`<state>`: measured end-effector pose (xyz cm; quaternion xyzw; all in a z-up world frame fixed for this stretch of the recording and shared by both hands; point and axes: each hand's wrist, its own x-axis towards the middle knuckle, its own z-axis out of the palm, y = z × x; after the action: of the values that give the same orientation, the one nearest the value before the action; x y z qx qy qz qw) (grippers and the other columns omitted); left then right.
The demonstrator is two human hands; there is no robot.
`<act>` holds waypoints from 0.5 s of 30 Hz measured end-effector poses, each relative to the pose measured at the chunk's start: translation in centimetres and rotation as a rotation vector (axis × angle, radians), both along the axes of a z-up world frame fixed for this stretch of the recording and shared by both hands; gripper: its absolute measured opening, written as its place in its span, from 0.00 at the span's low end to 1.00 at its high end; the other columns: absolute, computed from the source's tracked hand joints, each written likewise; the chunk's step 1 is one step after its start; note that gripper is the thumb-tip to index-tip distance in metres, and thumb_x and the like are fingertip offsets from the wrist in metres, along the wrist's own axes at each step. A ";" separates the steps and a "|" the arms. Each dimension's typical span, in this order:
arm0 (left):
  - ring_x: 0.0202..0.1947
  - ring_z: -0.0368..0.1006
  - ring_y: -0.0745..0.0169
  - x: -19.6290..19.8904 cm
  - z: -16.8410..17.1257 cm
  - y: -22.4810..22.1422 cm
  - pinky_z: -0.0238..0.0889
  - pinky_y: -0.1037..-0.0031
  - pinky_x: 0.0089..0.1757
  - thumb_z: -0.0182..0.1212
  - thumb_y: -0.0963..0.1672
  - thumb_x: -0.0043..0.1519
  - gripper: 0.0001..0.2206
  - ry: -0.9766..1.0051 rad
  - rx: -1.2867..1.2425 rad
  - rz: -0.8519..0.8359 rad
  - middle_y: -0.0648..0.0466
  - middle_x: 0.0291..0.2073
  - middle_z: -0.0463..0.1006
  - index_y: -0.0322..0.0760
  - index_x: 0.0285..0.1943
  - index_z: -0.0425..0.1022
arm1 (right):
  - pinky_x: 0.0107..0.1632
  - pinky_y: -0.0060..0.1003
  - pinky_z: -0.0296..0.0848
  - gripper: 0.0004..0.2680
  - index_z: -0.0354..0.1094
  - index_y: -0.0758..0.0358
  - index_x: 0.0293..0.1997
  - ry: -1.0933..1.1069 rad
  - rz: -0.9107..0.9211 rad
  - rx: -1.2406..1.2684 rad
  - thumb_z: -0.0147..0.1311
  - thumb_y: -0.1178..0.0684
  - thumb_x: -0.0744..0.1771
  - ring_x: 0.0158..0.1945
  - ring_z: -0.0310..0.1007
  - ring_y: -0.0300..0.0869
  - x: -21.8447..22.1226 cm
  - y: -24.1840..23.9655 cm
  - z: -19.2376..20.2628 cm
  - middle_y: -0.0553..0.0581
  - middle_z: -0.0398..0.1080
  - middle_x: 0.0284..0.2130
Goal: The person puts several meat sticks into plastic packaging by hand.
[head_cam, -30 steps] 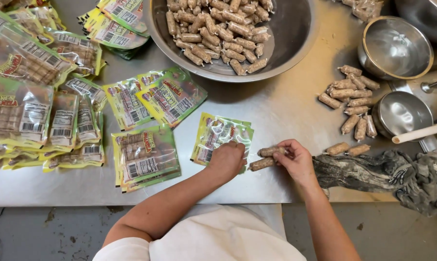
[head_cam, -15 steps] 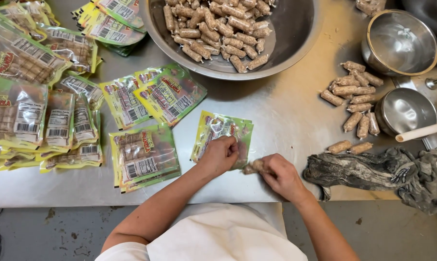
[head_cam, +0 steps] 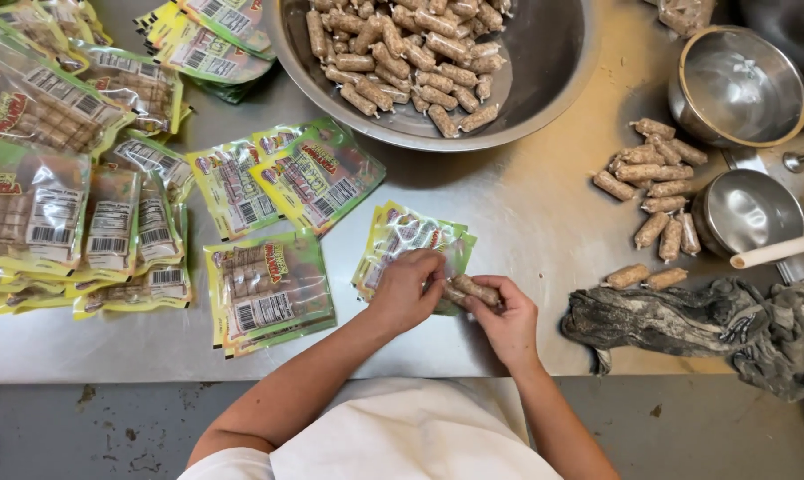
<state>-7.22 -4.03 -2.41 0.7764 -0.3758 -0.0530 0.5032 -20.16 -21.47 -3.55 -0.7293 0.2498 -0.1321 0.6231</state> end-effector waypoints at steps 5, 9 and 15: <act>0.64 0.69 0.33 -2.4 0.6 -1.0 0.54 0.43 0.62 0.59 0.43 0.65 0.03 -0.168 -0.231 -0.191 0.46 0.59 0.79 0.40 0.39 0.73 | 0.42 0.38 0.83 0.11 0.74 0.69 0.52 -0.012 0.042 0.426 0.61 0.65 0.65 0.37 0.81 0.42 2.6 2.2 3.2 0.64 0.79 0.39; 0.69 0.69 0.46 -5.1 0.4 -1.8 0.42 0.45 0.70 0.54 0.44 0.69 0.04 -0.218 -0.267 -0.308 0.49 0.65 0.77 0.40 0.42 0.69 | 0.44 0.42 0.81 0.09 0.75 0.67 0.48 -0.028 0.152 0.567 0.61 0.66 0.64 0.40 0.81 0.45 3.2 2.3 4.4 0.62 0.78 0.39; 0.63 0.72 0.36 2.0 5.4 -1.0 0.64 0.38 0.55 0.56 0.39 0.66 0.15 -0.279 0.221 -0.181 0.45 0.57 0.78 0.43 0.62 0.72 | 0.58 0.49 0.74 0.18 0.73 0.68 0.59 0.099 0.418 0.432 0.63 0.68 0.62 0.53 0.78 0.49 1.0 -1.0 0.4 0.62 0.78 0.50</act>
<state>-5.22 -5.06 2.99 0.7898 -0.5018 -0.0308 0.3512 -19.13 -22.45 -3.11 -0.6211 0.1467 0.0909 0.7645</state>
